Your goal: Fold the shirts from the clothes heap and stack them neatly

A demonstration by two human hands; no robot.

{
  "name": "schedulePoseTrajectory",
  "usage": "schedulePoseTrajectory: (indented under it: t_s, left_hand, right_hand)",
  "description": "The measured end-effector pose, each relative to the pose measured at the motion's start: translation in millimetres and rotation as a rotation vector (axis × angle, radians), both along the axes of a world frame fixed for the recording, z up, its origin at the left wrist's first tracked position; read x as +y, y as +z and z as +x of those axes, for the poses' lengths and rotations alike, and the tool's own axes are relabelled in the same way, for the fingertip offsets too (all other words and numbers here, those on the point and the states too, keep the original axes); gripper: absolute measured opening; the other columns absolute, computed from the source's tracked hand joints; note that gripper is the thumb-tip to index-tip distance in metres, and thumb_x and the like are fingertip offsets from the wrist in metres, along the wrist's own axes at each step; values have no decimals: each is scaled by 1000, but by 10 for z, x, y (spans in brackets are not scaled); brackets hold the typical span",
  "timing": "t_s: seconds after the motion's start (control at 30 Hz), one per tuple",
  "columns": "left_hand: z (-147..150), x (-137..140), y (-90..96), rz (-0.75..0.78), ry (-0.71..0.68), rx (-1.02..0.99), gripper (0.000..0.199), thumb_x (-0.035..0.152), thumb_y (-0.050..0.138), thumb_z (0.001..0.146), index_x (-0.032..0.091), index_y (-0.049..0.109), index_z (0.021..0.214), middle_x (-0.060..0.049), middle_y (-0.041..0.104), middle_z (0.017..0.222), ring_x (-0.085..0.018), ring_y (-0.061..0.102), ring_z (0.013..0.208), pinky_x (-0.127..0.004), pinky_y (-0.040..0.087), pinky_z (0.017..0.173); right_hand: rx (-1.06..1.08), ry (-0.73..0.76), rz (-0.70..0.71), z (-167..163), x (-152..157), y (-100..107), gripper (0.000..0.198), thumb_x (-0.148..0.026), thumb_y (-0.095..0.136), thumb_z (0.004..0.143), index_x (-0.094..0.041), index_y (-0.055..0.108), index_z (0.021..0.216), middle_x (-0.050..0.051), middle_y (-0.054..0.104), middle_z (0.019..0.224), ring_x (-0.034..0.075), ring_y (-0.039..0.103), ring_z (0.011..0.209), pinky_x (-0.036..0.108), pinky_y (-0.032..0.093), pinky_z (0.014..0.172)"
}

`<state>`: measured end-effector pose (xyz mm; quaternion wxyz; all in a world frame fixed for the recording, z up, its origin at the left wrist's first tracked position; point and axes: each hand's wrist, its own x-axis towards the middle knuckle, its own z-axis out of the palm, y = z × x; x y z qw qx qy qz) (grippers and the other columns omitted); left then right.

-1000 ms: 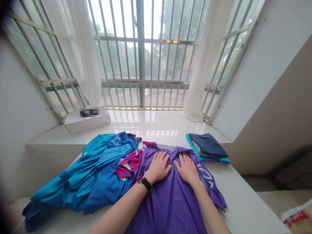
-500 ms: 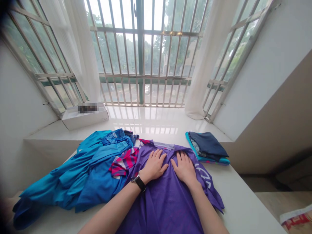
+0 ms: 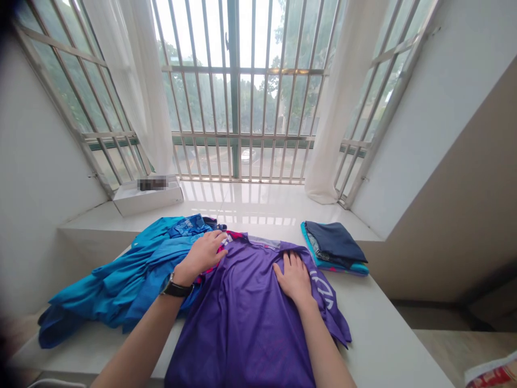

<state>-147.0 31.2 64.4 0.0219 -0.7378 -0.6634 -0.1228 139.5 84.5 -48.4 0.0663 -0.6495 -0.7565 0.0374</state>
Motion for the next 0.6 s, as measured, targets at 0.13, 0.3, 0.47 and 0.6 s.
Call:
schedulePoseTrajectory:
  t_s: [0.13,0.3,0.47,0.6]
  left_hand:
    - [-344,-148,119,49,183,41,36,30,56,92,19,59,127,-12,61,130,-30,58,117,-37,46,94]
    - [-396,-255,115,-55,222,30,33,38,52,95,21,61,121,-11,68,118,-29,63,110,-34,48,83]
    - [-322,-294,-27,-120,184,38,38,39,56,91,21,58,125,-11,67,119,-29,63,109,-33,47,81]
    - [-350,-308,-170,-170,146,110,57,45,68,81,18,56,130,-15,63,126,-35,57,117,-40,45,92]
  right_hand:
    - [8,7,-13,6,-3,13,72,-55,32,97,-9,34,154,15,30,161,30,26,148,43,23,118]
    - [7,6,-9,7,4,6,72,-55,34,97,-9,34,153,15,31,161,30,27,148,42,23,118]
    - [10,4,3,13,24,-23,72,-56,34,97,-10,37,152,14,33,160,30,29,147,43,25,117]
    - [15,1,2,14,31,-27,71,-56,34,97,-11,37,152,14,33,160,30,29,147,43,24,117]
